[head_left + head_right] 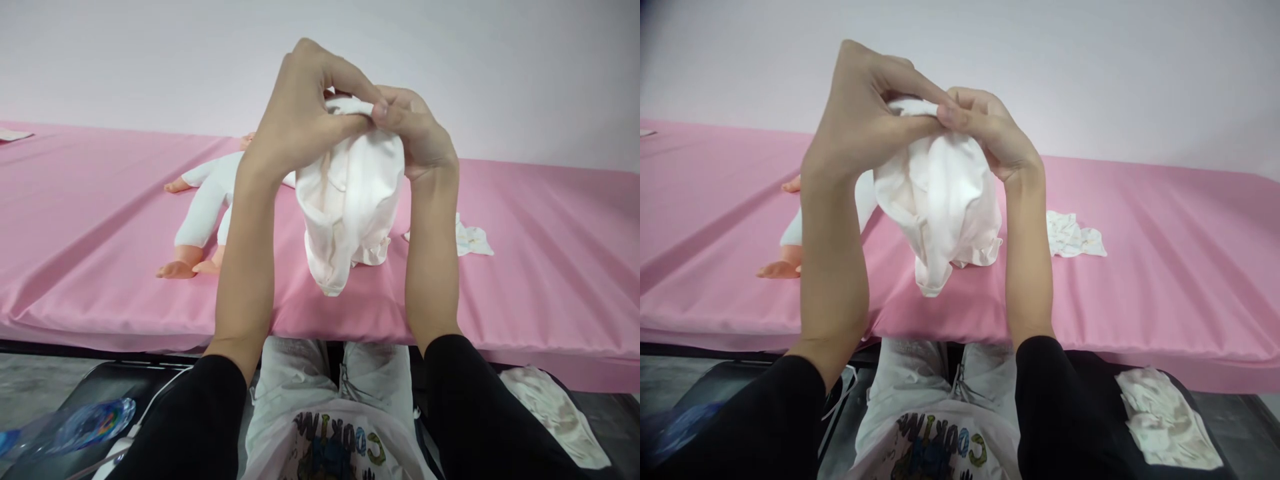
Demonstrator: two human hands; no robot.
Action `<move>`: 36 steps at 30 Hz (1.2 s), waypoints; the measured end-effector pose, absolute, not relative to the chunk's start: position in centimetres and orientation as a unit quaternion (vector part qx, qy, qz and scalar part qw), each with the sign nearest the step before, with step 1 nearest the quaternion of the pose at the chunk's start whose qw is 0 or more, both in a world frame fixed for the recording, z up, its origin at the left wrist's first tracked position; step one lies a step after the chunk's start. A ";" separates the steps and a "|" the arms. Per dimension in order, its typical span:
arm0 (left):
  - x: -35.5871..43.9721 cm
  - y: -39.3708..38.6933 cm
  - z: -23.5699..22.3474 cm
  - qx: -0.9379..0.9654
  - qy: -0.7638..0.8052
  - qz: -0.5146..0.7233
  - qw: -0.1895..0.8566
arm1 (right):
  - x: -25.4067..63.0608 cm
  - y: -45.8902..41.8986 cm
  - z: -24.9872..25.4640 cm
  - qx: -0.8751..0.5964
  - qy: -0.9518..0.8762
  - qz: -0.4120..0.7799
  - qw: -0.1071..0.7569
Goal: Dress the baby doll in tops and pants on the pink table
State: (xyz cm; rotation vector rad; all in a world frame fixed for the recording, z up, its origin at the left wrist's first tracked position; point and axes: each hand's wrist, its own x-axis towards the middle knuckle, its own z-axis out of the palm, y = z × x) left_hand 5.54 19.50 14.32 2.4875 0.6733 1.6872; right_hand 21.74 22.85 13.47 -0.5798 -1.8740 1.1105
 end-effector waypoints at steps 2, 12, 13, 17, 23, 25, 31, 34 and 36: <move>5.4 19.7 14.3 0.808 0.226 0.543 0.017 | 22.0 23.0 13.2 -0.197 -0.773 0.425 0.429; 3.4 21.1 14.3 0.801 0.297 0.517 0.055 | 22.3 23.2 13.2 -0.289 -0.784 0.266 0.482; 3.0 20.7 14.5 0.803 0.301 0.508 0.075 | 22.5 23.1 13.3 -0.284 -0.788 0.272 0.473; 1.6 19.2 15.1 0.795 0.373 0.462 0.125 | 23.4 22.6 13.8 -0.266 -0.813 0.308 0.416; 0.4 19.0 14.8 0.751 0.470 0.454 0.094 | 24.5 22.9 13.7 -0.296 -0.807 0.298 0.415; -0.1 19.6 14.5 0.719 0.485 0.492 0.069 | 24.7 23.2 13.5 -0.309 -0.802 0.289 0.423; -2.4 21.5 13.5 0.607 0.515 0.605 0.021 | 25.8 24.6 12.9 -0.334 -0.770 0.278 0.467; -3.7 22.3 13.3 0.588 0.510 0.616 0.120 | 26.3 24.8 12.7 -0.334 -0.758 0.269 0.492; -4.1 22.4 13.3 0.586 0.522 0.605 0.133 | 26.5 24.8 12.7 -0.335 -0.755 0.243 0.509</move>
